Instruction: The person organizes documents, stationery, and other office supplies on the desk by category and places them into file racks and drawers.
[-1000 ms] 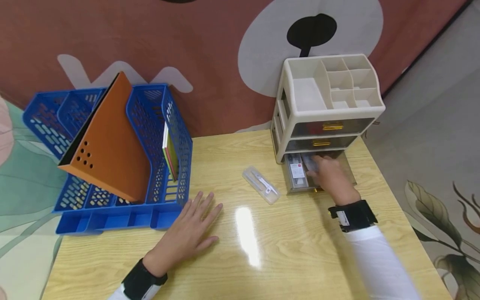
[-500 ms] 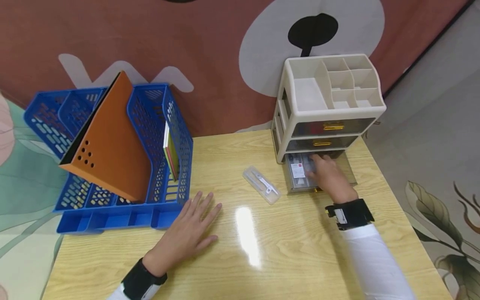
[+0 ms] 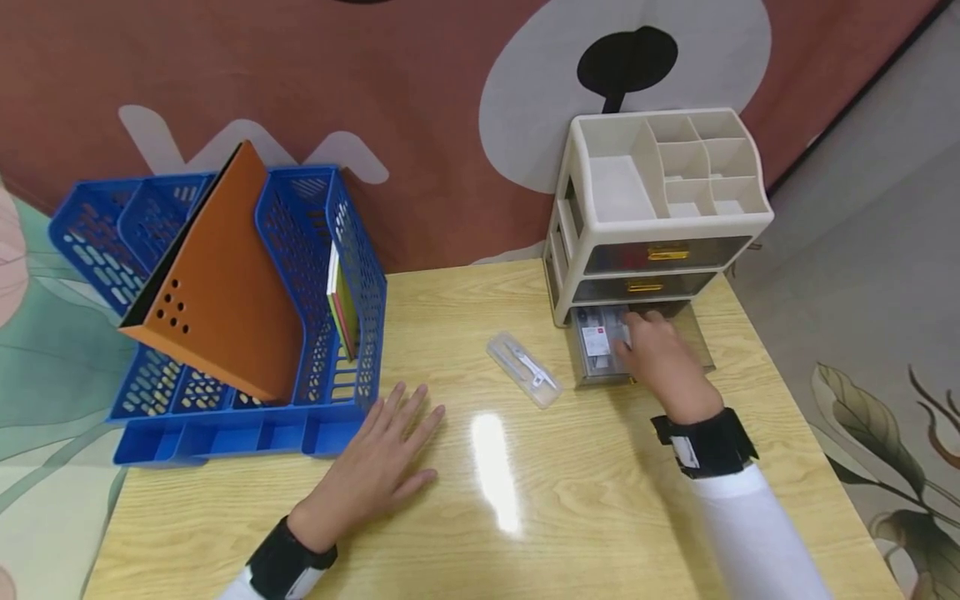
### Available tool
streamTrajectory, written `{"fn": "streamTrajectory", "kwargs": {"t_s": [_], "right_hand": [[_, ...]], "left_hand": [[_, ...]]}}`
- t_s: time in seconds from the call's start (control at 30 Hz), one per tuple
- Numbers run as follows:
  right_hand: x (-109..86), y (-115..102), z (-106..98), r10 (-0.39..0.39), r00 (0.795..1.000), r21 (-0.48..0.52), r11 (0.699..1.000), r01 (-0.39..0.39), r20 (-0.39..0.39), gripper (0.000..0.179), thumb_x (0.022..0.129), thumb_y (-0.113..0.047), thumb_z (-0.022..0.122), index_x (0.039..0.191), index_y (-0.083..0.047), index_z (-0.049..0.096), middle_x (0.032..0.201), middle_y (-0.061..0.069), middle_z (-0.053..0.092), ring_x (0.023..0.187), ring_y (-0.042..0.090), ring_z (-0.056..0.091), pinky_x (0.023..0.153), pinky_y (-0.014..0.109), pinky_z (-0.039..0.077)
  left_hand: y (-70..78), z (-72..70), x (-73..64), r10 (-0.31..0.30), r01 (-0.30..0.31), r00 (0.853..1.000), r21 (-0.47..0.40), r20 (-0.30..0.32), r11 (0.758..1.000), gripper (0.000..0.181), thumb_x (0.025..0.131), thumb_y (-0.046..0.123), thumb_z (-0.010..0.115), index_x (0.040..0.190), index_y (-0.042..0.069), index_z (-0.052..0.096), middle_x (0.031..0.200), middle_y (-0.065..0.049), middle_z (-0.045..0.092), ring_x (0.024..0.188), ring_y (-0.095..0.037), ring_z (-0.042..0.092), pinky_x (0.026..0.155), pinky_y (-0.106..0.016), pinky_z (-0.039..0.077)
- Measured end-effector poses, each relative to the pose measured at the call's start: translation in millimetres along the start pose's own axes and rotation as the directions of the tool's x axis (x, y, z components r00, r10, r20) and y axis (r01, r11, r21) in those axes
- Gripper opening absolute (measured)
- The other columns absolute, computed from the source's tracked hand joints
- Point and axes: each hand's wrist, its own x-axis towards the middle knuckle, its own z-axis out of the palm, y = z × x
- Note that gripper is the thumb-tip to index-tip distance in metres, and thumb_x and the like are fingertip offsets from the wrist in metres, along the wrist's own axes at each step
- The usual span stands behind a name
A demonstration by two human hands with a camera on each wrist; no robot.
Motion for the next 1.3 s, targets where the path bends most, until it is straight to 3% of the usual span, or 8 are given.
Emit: {"fn": "streamTrajectory", "kwargs": {"t_s": [0.1,0.3,0.43,0.57,0.67,0.73,1.0,1.3], "right_hand": [[-9.8,-12.2,-8.8,-0.059,0.996,-0.01,0.998,0.059,-0.066,0.045,0.101,-0.024,0.064,0.132,0.008,0.059,0.121,0.035,0.064,0.1,0.052,0.067,0.079,0.065,0.055],[-25.3,-35.6,-18.0,-0.19,0.964,-0.037,0.982,0.187,-0.186,0.033,0.098,-0.02,0.067,0.121,0.005,0.068,0.097,0.023,0.073,0.07,0.032,0.068,0.058,0.051,0.056],[-30.1,-52.5,-15.7,-0.254,0.931,-0.036,0.967,0.254,-0.263,0.026,0.098,-0.016,0.067,0.114,0.003,0.071,0.095,0.02,0.074,0.07,0.029,0.068,0.057,0.049,0.056],[-31.0,-72.6,-4.0,-0.365,0.867,-0.057,0.928,0.368,-0.338,0.019,0.094,-0.011,0.069,0.108,0.001,0.073,0.095,0.017,0.074,0.078,0.032,0.071,0.062,0.049,0.059],[-29.6,-86.3,8.5,-0.434,0.832,-0.069,0.896,0.439,-0.345,0.024,0.092,-0.011,0.073,0.113,0.002,0.072,0.103,0.018,0.074,0.089,0.035,0.072,0.071,0.049,0.061],[-28.4,-93.2,16.4,-0.46,0.821,-0.073,0.883,0.464,-0.338,0.03,0.092,-0.012,0.075,0.118,0.002,0.071,0.109,0.02,0.072,0.097,0.037,0.071,0.077,0.05,0.061],[-22.8,-105.7,37.1,-0.465,0.825,-0.081,0.881,0.466,-0.32,0.041,0.091,-0.016,0.077,0.127,0.0,0.068,0.124,0.025,0.066,0.11,0.043,0.066,0.085,0.054,0.061],[-18.2,-110.6,64.0,-0.387,0.901,-0.058,0.922,0.384,-0.195,0.061,0.092,-0.02,0.078,0.146,-0.006,0.055,0.145,0.031,0.053,0.116,0.052,0.062,0.092,0.062,0.056]], "left_hand": [[-1.1,-0.4,1.9,-0.017,0.017,1.0,-0.007,-0.002,1.0,0.079,0.097,0.055,0.063,0.162,0.017,0.036,0.168,-0.02,0.028,0.153,-0.048,0.029,0.119,-0.062,0.036],[-3.9,-2.3,8.1,-0.067,0.067,0.997,-0.019,-0.023,0.998,0.081,0.097,0.055,0.063,0.162,0.017,0.035,0.168,-0.021,0.029,0.153,-0.049,0.029,0.12,-0.062,0.034],[-5.5,-2.6,12.8,-0.086,0.085,0.996,-0.038,-0.035,0.996,0.08,0.098,0.055,0.062,0.162,0.016,0.034,0.168,-0.021,0.028,0.154,-0.049,0.026,0.121,-0.062,0.032],[-6.2,-1.7,18.9,-0.109,0.105,0.992,-0.069,-0.063,0.992,0.08,0.098,0.055,0.062,0.162,0.016,0.034,0.168,-0.021,0.028,0.155,-0.048,0.025,0.121,-0.063,0.032],[-6.0,-1.3,24.1,-0.126,0.117,0.988,-0.098,-0.09,0.988,0.08,0.097,0.054,0.064,0.162,0.016,0.035,0.167,-0.021,0.029,0.154,-0.049,0.027,0.119,-0.064,0.034],[-5.7,-1.3,27.0,-0.135,0.123,0.985,-0.112,-0.105,0.986,0.08,0.097,0.054,0.064,0.162,0.016,0.036,0.167,-0.022,0.029,0.152,-0.05,0.028,0.118,-0.065,0.035],[-4.7,-2.2,33.8,-0.168,0.151,0.98,-0.147,-0.105,0.978,0.08,0.097,0.053,0.066,0.162,0.016,0.036,0.168,-0.022,0.028,0.152,-0.051,0.029,0.118,-0.065,0.035],[2.5,4.5,45.0,-0.207,0.192,0.977,-0.195,-0.06,0.962,0.075,0.099,0.047,0.064,0.162,0.018,0.034,0.169,-0.02,0.027,0.154,-0.05,0.025,0.119,-0.066,0.034]]}}
